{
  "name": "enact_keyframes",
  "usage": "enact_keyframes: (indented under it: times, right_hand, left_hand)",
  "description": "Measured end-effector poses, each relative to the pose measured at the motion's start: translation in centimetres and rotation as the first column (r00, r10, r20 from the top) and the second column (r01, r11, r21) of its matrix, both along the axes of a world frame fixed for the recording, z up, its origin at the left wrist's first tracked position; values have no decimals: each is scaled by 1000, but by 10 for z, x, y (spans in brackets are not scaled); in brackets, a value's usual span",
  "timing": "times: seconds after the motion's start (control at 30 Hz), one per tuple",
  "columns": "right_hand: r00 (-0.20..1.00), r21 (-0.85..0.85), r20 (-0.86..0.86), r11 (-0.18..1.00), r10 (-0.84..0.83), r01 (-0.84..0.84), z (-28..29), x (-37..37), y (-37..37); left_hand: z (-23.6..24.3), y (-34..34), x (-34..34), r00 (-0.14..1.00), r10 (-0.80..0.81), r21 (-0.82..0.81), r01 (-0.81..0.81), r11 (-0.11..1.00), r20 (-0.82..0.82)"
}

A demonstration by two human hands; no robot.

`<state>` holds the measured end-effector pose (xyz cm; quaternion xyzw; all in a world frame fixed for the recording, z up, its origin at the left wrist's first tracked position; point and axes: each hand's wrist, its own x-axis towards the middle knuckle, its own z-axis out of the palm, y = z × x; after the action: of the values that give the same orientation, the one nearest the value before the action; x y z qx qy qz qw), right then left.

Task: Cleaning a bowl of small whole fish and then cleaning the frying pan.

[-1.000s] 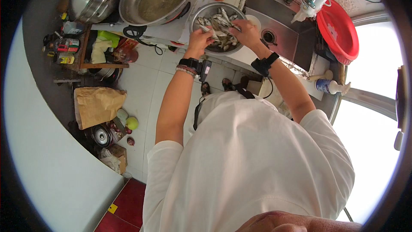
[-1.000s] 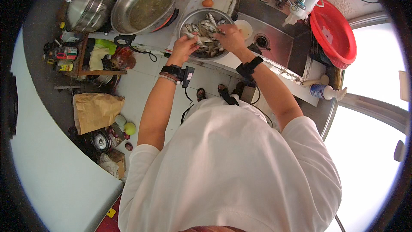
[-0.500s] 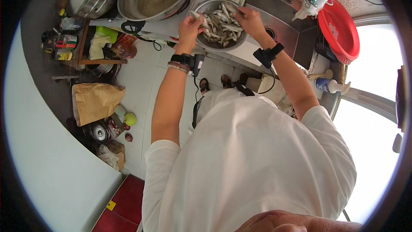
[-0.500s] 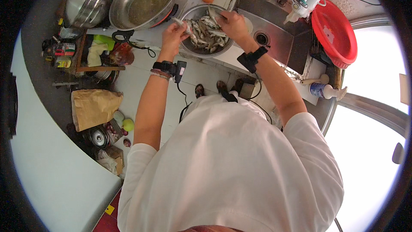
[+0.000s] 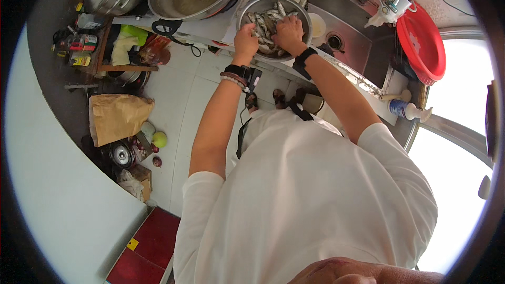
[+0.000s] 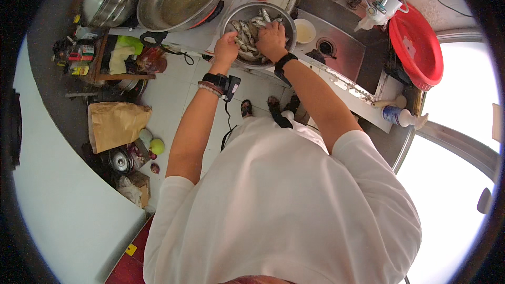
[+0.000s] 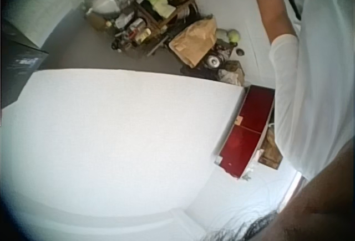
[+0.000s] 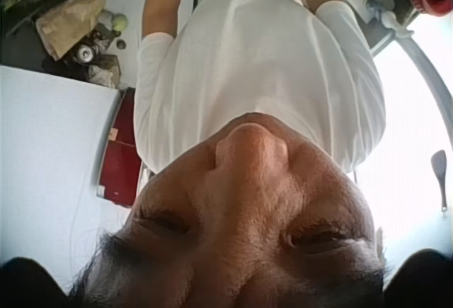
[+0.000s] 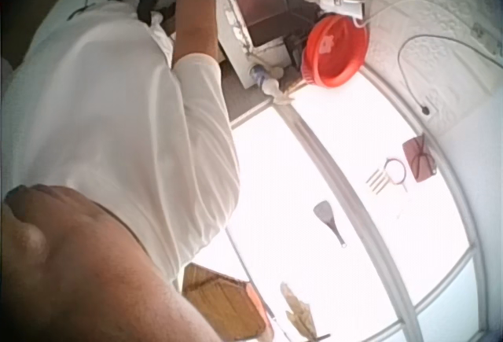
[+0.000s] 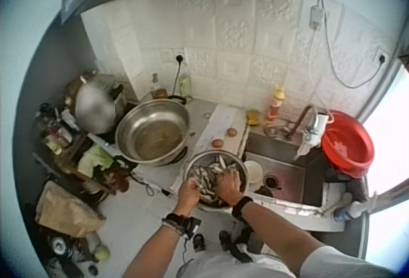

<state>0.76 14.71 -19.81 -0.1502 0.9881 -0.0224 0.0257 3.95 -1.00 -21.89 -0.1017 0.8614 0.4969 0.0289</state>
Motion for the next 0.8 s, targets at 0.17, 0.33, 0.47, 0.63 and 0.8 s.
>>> enact_keyframes:
  times: [0.17,0.33,0.47,0.63,0.8]
  right_hand:
    - [986,4,162,999,-33,33,1,-20,1]
    - [992,-496,85,867,98,-43,26,-38,36]
    - [928,-328,-251,878,276,-350,76,-31,35]
    - [959,-676,-76,693,274,-252,78,-46,49]
    - [921,-798,205,601,332,-39,97,-46,60]
  left_hand:
    - [4,-4,-2,988,59,145,-38,989,-146]
    - [49,10,-20,949,2,646,-215,732,314]
    - [64,21,-37,996,1,749,-71,658,93]
    - [81,24,-49,999,2,772,-41,635,51]
    - [106,25,-42,992,-74,683,-15,730,102]
